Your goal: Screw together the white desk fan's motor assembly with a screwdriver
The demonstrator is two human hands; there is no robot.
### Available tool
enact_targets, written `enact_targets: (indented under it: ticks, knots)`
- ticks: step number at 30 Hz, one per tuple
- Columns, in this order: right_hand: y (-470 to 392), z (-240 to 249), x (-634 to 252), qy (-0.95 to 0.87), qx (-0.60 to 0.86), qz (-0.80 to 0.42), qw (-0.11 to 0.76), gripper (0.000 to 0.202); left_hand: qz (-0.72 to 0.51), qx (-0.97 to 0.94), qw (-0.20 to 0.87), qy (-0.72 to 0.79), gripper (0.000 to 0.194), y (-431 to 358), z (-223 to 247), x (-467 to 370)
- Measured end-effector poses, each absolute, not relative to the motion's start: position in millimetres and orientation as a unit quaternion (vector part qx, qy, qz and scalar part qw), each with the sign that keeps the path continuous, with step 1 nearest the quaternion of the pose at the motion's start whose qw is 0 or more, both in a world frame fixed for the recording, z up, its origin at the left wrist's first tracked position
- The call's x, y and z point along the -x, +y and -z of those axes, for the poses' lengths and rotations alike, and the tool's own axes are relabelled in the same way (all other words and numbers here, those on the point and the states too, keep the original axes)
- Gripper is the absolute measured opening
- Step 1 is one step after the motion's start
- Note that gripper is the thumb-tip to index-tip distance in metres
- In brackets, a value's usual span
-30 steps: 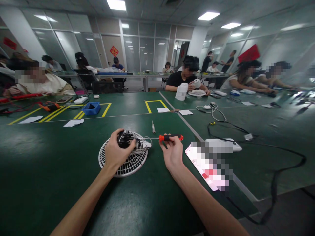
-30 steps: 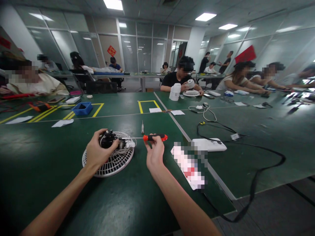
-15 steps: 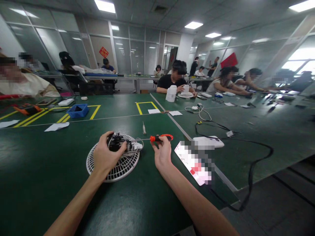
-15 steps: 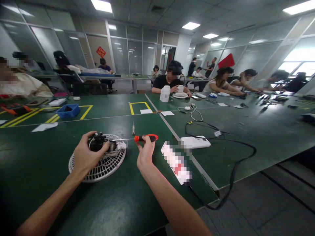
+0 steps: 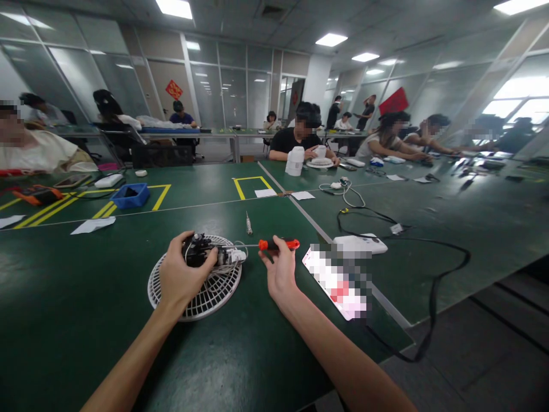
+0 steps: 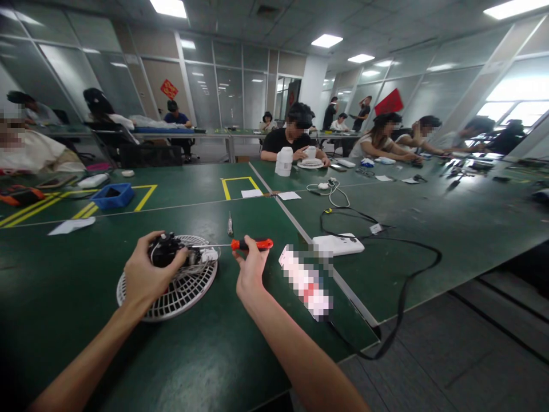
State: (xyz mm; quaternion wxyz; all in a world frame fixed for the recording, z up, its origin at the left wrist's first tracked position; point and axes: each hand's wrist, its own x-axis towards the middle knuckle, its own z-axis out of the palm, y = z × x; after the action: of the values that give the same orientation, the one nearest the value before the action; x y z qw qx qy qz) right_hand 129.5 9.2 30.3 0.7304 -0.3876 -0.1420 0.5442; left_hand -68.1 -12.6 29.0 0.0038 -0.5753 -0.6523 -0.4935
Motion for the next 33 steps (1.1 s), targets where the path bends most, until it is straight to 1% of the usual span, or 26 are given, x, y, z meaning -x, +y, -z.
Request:
enact_targets:
  ticks: [2,4,7,10,12,15,19,23,29,33]
  knots:
    - [8,-31,-131,-0.124,0.369,-0.552,0.737,0.030,0.495,0.574,0.003,-0.653,0.070,-13,-29,68]
    - [8,-33,-133,-0.129,0.361,-0.559,0.735,0.029,0.495,0.572,0.003,-0.654,0.071,-13,-29,68]
    - [9,-37,-135,-0.158,0.366,-0.560,0.726,0.034,0.493,0.573,0.001,-0.655,0.071,-12,-29,69]
    - [10,-38,-136,-0.172,0.386,-0.547,0.722,0.045,0.491,0.579,-0.002,-0.651,0.071,-11,-29,69]
    - [9,-37,-136,-0.172,0.396,-0.547,0.717,0.049,0.491,0.581,-0.004,-0.649,0.071,-10,-29,69]
    - [8,-36,-135,-0.153,0.396,-0.564,0.708,0.042,0.493,0.580,-0.007,-0.648,0.071,-10,-28,69]
    - [7,-36,-135,-0.126,0.347,-0.581,0.725,0.029,0.496,0.579,0.000,-0.648,0.071,-11,-28,68]
    - [9,-35,-136,-0.148,0.339,-0.581,0.724,0.030,0.496,0.580,-0.004,-0.647,0.071,-11,-28,68]
    - [15,-27,-134,-0.178,0.398,-0.554,0.709,0.045,0.491,0.581,-0.001,-0.649,0.071,-9,-25,70]
    - [13,-26,-132,-0.159,0.388,-0.571,0.706,0.039,0.492,0.588,0.001,-0.642,0.070,-10,-27,70]
